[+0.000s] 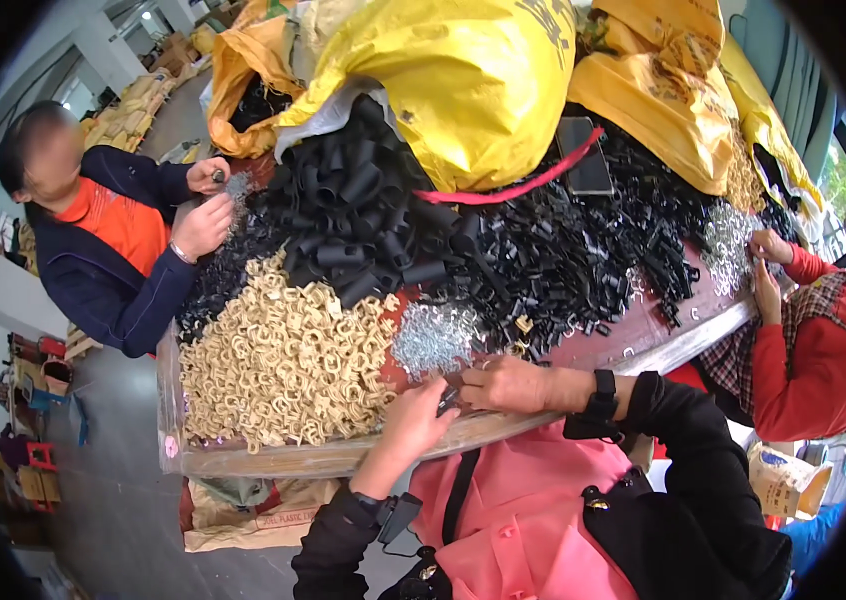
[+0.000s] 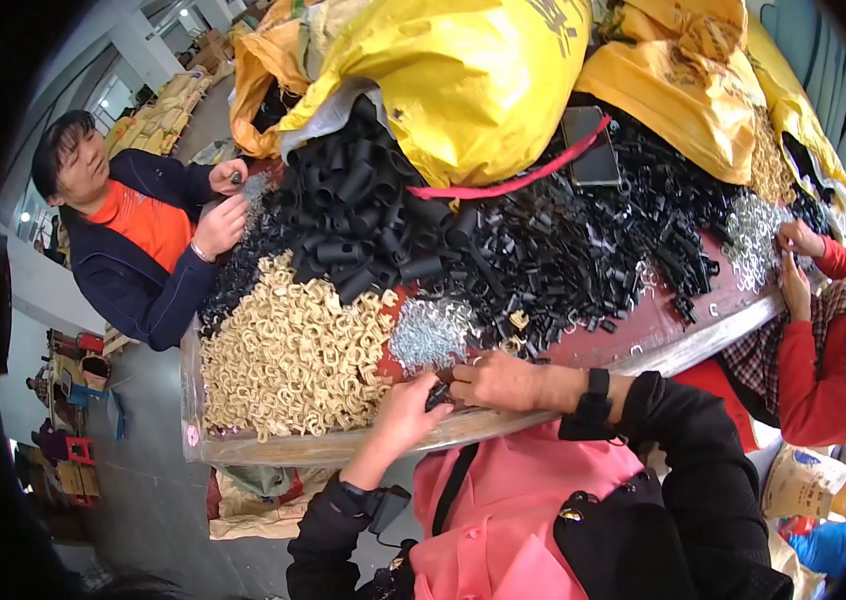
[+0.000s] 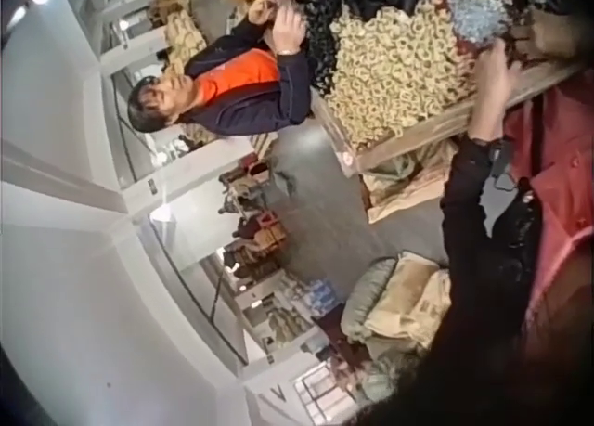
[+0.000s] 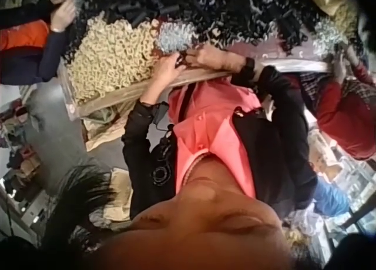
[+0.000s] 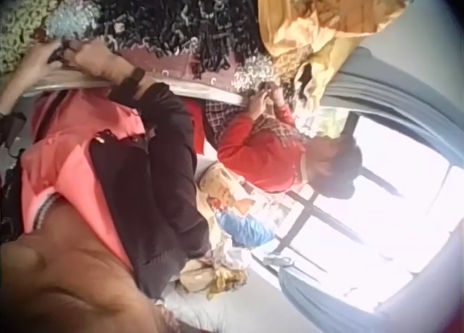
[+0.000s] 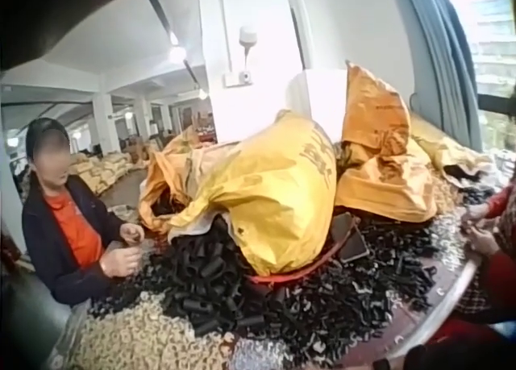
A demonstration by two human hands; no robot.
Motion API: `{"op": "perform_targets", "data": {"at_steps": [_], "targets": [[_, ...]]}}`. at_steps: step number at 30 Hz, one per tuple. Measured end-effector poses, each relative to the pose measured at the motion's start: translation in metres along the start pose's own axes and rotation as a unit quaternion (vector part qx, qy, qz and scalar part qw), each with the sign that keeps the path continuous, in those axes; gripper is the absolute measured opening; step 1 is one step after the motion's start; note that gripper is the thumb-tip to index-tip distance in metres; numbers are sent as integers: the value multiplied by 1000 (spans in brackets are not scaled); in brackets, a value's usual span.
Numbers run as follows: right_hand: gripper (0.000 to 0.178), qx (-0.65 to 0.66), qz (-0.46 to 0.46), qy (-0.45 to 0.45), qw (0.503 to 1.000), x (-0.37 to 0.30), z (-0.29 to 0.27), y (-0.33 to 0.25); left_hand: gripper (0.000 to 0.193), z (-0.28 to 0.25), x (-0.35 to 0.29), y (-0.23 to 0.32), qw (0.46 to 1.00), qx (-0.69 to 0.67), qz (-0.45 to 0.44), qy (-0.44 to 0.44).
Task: The person assembles components by hand by picking up a black plastic piece and a metal clip, fitting the clip onto the plastic piece, and then placing the assembled unit back onto the table.
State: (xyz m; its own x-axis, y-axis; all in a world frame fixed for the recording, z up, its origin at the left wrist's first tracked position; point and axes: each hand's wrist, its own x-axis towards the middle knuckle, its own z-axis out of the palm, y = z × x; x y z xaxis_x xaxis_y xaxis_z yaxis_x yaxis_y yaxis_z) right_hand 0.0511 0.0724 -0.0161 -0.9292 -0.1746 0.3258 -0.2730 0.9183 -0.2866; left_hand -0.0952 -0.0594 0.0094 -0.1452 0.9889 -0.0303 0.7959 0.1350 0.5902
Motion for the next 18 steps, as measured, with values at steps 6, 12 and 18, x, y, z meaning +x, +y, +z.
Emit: {"op": "perform_targets", "data": {"at_steps": [6, 12, 18], "targets": [[9, -99, 24, 5, 995, 16, -15, 14, 23, 10, 21, -15, 991, -3, 5, 136], [10, -9, 42, -16, 999, 3, -27, 12, 18, -14, 4, -13, 988, -120, -12, 100], [10, -11, 13, -52, 999, -8, -20, 4, 18, -14, -2, -14, 993, -42, 104, -35]]}}
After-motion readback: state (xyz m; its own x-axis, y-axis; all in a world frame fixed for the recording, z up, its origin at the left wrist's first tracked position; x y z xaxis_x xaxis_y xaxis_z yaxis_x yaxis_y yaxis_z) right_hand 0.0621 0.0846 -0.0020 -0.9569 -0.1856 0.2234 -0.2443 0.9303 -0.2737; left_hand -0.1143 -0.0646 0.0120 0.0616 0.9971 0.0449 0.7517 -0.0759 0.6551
